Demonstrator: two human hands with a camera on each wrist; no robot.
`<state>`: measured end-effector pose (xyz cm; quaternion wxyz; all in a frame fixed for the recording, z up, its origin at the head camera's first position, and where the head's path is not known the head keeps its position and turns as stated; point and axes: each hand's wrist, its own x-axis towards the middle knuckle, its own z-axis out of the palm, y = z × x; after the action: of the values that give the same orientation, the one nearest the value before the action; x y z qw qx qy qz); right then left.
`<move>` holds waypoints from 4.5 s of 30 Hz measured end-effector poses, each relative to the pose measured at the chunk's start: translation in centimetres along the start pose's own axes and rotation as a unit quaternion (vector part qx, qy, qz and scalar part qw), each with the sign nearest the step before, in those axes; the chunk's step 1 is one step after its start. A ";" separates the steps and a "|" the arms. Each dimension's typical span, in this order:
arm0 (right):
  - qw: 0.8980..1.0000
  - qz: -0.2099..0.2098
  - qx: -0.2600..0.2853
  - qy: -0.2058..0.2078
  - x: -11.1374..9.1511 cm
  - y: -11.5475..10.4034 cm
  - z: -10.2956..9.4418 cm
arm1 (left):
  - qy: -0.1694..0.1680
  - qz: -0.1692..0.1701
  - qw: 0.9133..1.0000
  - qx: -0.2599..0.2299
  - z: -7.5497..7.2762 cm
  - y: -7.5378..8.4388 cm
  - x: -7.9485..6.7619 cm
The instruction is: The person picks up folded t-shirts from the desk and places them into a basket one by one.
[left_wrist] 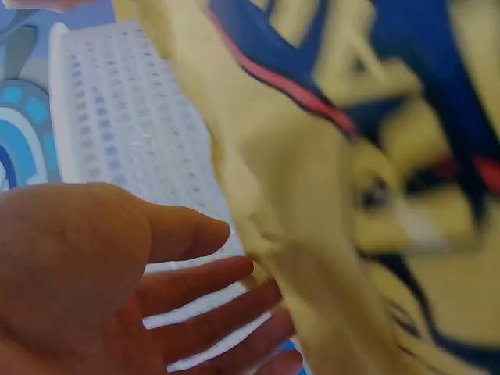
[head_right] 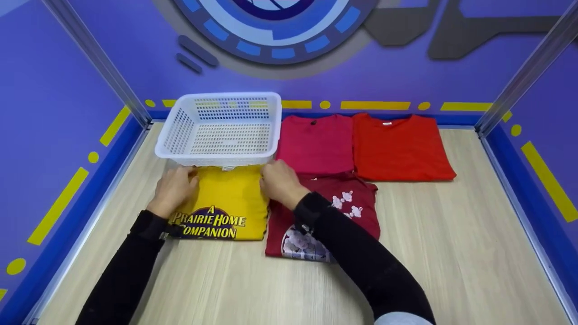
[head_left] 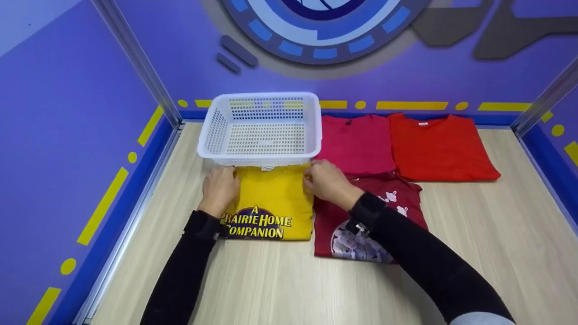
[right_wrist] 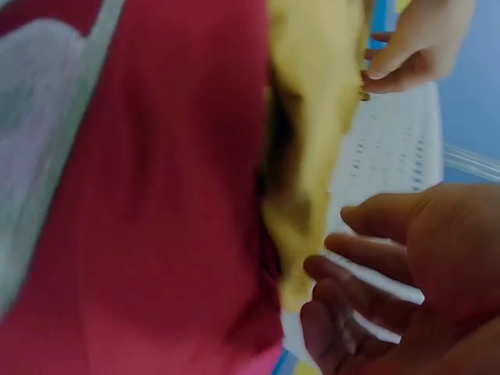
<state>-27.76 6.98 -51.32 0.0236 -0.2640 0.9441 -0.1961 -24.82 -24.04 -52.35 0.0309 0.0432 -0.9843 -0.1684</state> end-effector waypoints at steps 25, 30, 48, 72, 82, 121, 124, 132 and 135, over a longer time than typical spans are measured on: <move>1.000 -0.013 0.010 0.003 0.1 -0.3 0.2 | -0.062 0.066 0.995 0.035 -2.0 -2.0 0.6; 0.998 0.011 -0.055 0.014 0.6 0.1 0.6 | -0.038 0.043 0.998 0.028 -2.2 -3.1 1.1; 0.996 0.030 -0.064 -0.047 2.3 -0.5 2.3 | -0.079 0.035 0.996 -0.022 -0.9 -4.4 2.1; 0.998 0.041 -0.015 0.039 1.0 -1.7 0.9 | -0.070 0.035 0.993 -0.092 -3.6 -4.7 0.1; 0.993 0.061 0.093 0.037 0.6 -1.6 -1.9 | -0.047 0.062 0.989 -0.127 -6.1 -4.6 -0.1; 0.981 -0.067 0.103 0.149 0.1 -4.0 -11.6 | 0.118 0.124 0.964 -0.202 -14.2 -2.8 -0.8; 0.980 -0.064 0.109 0.151 0.6 -3.9 -12.1 | 0.120 0.125 0.965 -0.195 -14.8 -2.4 -0.1; 0.979 -0.068 0.107 0.162 2.0 -3.6 -13.4 | 0.137 0.130 0.966 -0.175 -16.7 -1.3 1.3; 0.978 -0.070 0.103 0.166 2.7 -3.5 -14.0 | 0.138 0.129 0.967 -0.170 -17.2 -0.8 2.1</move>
<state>-30.38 7.87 -36.88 -0.1202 -0.2895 0.8888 -0.3344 -25.53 -30.67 -36.37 0.1949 -0.0674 -0.9246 -0.3203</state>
